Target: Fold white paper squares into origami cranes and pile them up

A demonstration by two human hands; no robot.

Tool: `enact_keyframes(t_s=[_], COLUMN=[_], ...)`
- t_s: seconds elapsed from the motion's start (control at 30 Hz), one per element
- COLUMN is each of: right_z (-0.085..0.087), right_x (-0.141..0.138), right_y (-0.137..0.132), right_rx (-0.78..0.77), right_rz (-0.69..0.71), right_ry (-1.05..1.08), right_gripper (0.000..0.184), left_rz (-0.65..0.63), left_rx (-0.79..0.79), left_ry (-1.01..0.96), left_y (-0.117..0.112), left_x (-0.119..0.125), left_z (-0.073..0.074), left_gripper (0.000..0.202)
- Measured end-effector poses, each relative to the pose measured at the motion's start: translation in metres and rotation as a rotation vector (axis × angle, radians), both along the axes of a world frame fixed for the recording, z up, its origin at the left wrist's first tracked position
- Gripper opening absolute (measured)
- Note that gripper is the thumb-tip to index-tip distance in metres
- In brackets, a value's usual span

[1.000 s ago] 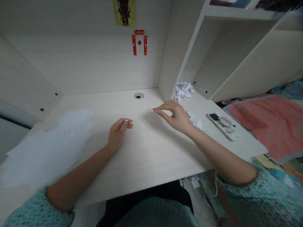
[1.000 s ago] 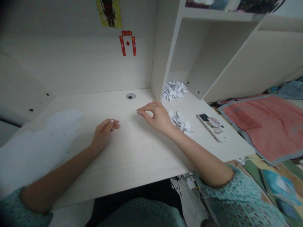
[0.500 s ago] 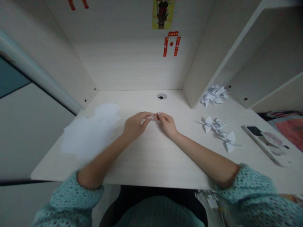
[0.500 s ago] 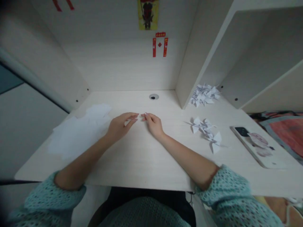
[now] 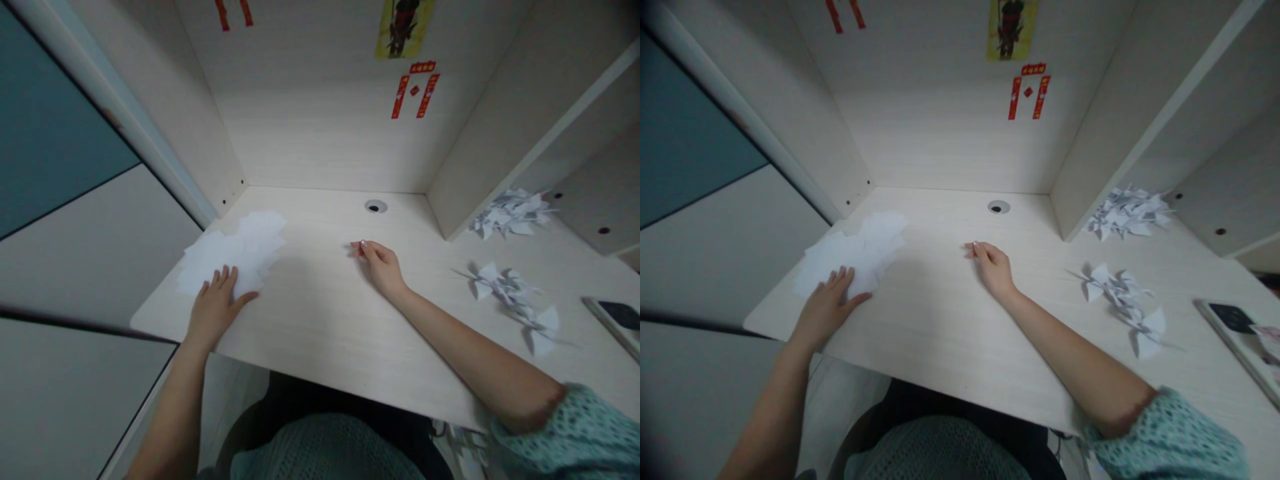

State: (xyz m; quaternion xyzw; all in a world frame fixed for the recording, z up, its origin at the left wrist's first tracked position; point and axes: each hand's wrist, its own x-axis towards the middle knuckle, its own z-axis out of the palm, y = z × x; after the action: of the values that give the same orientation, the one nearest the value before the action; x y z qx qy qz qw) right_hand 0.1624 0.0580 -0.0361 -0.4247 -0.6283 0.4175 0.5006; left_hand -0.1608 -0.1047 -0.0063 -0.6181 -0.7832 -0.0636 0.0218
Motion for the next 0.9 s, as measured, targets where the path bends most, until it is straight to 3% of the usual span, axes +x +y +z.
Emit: enact_keyframes(t_s=[0.13,0.3,0.43,0.53,0.63,0.73,0.8,0.9], right_z=[0.001,0.001,0.002,0.006,0.009,0.007,0.004,0.001], right_x=[0.0,0.0,-0.001,-0.002,-0.004,-0.006,-0.007,-0.008], right_y=[-0.001,0.0,-0.002,-0.007,-0.012,-0.011,-0.009,-0.005], right_rx=[0.007,0.027,0.085,0.18,0.185,0.154,0.111,0.05], right_rz=[-0.006,0.004,-0.01,-0.028,0.016,0.081,0.095,0.088], right_ry=[-0.002,-0.001,-0.065,-0.101,-0.031,0.089,0.151,0.206], right_gripper=[0.037,0.037,0.033,0.028,0.027,0.034,0.04,0.044], left_rz=[-0.004,0.133,-0.041,-0.253,-0.364,-0.278,-0.205,-0.191], left_rx=[0.128,0.255,0.286,0.26,0.188,0.121,0.127,0.14], left_ry=[0.008,-0.062,-0.241,-0.534,-0.995,-1.507,-1.677,-1.703], left_y=[-0.007,-0.002,0.023,0.056,0.095,0.129,0.143,0.151], left_x=[0.017,0.04,0.077,0.109,0.134,0.151,0.158,0.164], left_z=[0.005,0.031,0.057,0.065,0.053,0.025,0.007,-0.009], left_gripper=[0.067,0.057,0.047,0.036,0.041,0.055,0.06,0.06])
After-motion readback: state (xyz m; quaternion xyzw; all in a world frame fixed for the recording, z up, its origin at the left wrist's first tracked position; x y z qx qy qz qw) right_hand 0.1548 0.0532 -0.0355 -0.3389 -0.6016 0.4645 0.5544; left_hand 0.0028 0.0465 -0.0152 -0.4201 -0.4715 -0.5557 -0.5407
